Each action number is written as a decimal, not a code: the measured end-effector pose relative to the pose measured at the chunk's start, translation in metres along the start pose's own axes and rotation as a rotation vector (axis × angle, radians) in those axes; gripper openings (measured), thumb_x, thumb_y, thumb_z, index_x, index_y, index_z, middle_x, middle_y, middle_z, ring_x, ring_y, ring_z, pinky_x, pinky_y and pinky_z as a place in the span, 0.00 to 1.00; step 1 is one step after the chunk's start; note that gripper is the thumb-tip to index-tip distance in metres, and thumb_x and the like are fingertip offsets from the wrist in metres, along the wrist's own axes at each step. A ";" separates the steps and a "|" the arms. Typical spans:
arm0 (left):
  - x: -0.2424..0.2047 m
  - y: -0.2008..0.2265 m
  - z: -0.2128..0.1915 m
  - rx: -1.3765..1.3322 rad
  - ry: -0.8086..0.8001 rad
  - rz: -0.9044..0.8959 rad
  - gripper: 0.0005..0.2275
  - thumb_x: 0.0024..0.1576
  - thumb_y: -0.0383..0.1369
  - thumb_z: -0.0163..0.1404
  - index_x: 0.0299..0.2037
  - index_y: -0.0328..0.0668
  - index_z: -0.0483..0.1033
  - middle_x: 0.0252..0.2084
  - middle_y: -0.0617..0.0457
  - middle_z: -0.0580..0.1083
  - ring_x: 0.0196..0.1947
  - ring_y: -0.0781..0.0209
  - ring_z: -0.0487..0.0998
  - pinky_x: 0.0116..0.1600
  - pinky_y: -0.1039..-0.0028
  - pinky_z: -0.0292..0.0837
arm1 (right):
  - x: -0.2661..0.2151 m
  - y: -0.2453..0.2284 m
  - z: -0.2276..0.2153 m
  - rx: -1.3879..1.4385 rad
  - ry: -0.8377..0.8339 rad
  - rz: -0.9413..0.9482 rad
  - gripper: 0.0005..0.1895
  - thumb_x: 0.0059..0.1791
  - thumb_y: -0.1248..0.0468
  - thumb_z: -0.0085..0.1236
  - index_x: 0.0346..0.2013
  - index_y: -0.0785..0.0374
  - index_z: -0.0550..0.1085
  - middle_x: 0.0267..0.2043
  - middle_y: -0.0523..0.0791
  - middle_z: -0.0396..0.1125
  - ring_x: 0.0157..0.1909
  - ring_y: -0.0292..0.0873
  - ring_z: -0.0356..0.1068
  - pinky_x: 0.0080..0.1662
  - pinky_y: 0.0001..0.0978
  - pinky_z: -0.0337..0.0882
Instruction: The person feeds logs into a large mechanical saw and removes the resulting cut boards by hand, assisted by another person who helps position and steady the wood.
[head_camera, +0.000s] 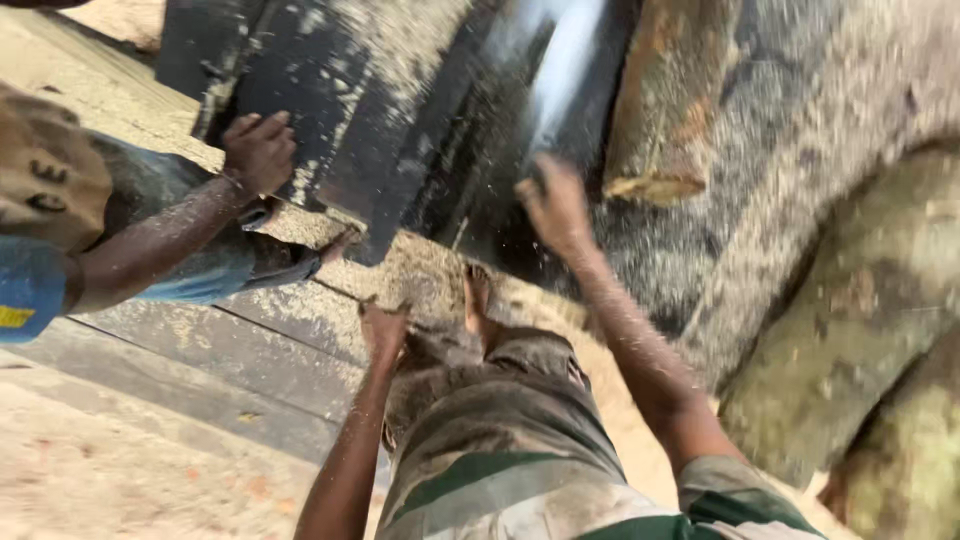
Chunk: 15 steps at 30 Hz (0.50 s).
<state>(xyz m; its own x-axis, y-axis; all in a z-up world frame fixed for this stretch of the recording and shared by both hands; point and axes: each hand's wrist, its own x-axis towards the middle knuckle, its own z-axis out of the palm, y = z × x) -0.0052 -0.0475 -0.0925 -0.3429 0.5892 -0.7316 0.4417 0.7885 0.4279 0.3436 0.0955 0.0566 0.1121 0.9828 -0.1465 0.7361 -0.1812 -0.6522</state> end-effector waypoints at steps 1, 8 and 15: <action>-0.008 -0.010 0.000 0.139 0.009 0.170 0.38 0.52 0.48 0.62 0.66 0.27 0.62 0.58 0.29 0.72 0.57 0.35 0.73 0.61 0.50 0.72 | -0.011 0.017 -0.018 -0.247 0.183 -0.059 0.27 0.60 0.56 0.58 0.71 0.57 0.63 0.75 0.50 0.61 0.77 0.52 0.59 0.77 0.49 0.58; -0.012 -0.013 0.042 0.368 -0.331 0.576 0.31 0.53 0.50 0.62 0.59 0.32 0.75 0.61 0.35 0.71 0.60 0.41 0.74 0.64 0.55 0.69 | -0.043 0.071 -0.001 -0.859 0.512 0.185 0.56 0.48 0.55 0.69 0.78 0.72 0.43 0.80 0.53 0.41 0.70 0.52 0.52 0.69 0.46 0.54; -0.038 -0.006 -0.007 0.323 -0.484 0.623 0.33 0.54 0.49 0.58 0.65 0.36 0.68 0.57 0.35 0.75 0.55 0.41 0.78 0.58 0.54 0.73 | -0.133 0.041 0.020 -0.584 0.667 0.372 0.67 0.46 0.41 0.76 0.81 0.62 0.40 0.80 0.55 0.38 0.78 0.56 0.46 0.75 0.51 0.52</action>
<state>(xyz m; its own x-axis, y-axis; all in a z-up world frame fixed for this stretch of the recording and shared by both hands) -0.0008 -0.0734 -0.0637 0.4009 0.7005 -0.5904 0.6719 0.2132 0.7093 0.3458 -0.0430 0.0341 0.6295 0.7160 0.3017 0.7730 -0.6166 -0.1496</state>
